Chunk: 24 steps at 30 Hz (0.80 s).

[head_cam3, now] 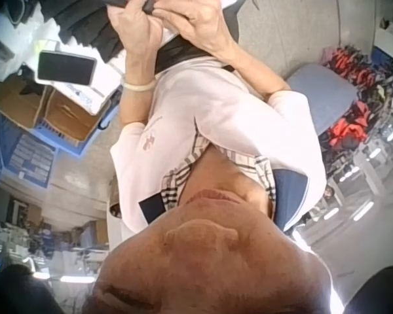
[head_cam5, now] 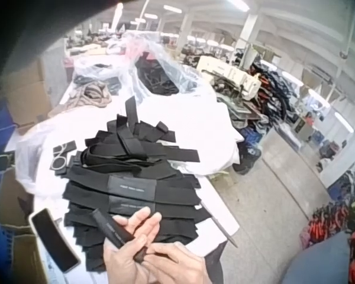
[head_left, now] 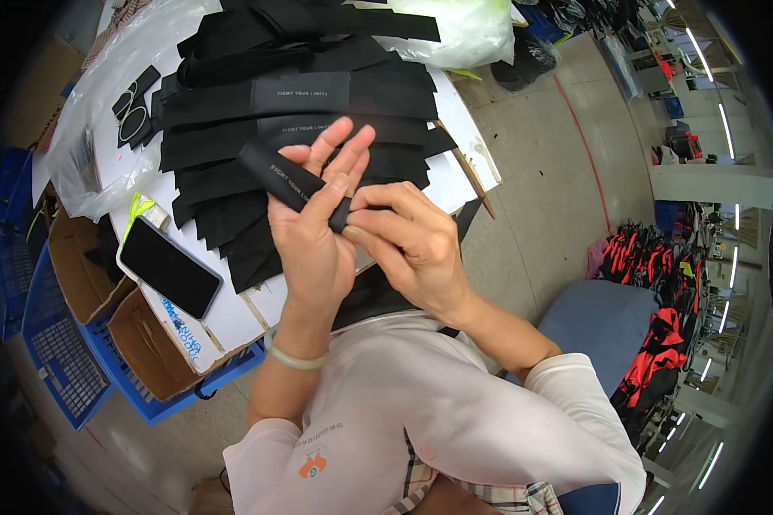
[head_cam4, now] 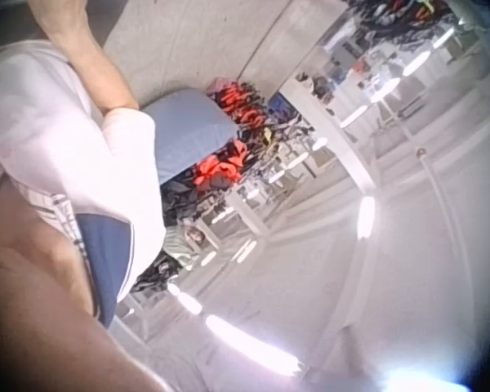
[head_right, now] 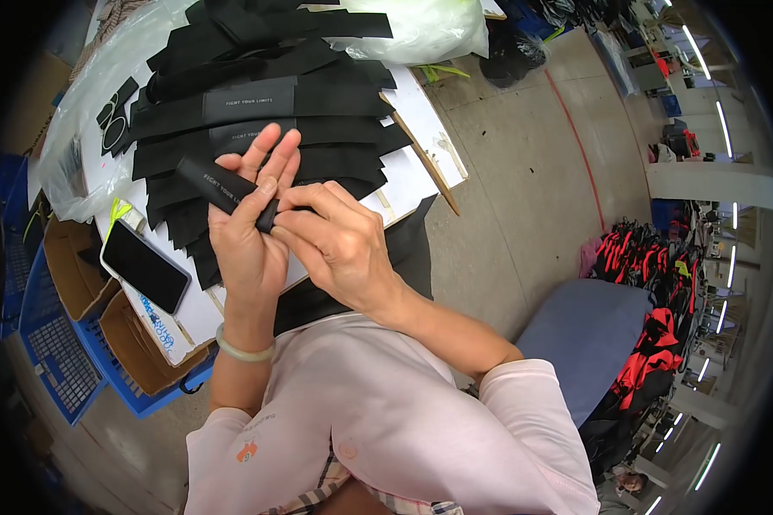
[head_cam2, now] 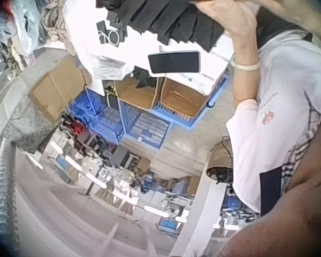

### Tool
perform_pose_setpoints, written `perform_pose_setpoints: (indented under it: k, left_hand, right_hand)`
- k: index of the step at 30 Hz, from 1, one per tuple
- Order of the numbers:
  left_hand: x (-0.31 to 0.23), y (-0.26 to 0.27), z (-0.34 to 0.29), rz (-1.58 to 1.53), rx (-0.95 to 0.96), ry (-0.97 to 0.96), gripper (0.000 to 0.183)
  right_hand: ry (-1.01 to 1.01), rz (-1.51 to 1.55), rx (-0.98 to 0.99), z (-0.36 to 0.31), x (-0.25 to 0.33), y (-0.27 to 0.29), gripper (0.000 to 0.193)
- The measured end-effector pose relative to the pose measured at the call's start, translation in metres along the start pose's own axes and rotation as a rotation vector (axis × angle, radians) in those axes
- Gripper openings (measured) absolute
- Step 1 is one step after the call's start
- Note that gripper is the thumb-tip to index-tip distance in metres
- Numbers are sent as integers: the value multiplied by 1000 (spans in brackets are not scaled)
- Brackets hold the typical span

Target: Folding and preparing small black fabric strips using a wooden stick to assist with shaping.

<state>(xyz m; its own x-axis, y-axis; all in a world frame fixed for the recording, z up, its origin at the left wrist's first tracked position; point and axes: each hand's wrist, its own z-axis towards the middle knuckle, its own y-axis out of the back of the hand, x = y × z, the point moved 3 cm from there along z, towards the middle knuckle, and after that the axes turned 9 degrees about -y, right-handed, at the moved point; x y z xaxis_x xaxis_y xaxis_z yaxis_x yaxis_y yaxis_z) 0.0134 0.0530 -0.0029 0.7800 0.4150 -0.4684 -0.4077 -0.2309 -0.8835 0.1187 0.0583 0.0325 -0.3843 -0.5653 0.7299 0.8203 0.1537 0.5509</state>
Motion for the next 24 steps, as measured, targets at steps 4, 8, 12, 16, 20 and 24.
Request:
perform_pose_setpoints:
  k: [4, 8, 12, 16, 20, 24]
  left_hand:
    - [-9, 1, 11, 6, -34, 23, 35]
    - [10, -10, -6, -100, -42, 199, 38]
    - [4, 6, 16, -142, -31, 222, 21]
    - [-8, 17, 30, -16, -27, 237, 10]
    - [14, -5, 1, -121, -31, 307, 13]
    - [-3, -5, 21, -70, -13, 220, 11]
  right_hand:
    - [-211, -79, 283, -8, -5, 4, 21]
    - [-200, -262, 438, 6, -25, -13, 23]
    - [-283, -271, 535, 12, -28, -20, 39]
    - [-277, -300, 573, -7, -9, -2, 38]
    - [-77, -321, 419, 9, -23, -8, 20]
    - [32, -224, 410, 19, -22, -15, 25]
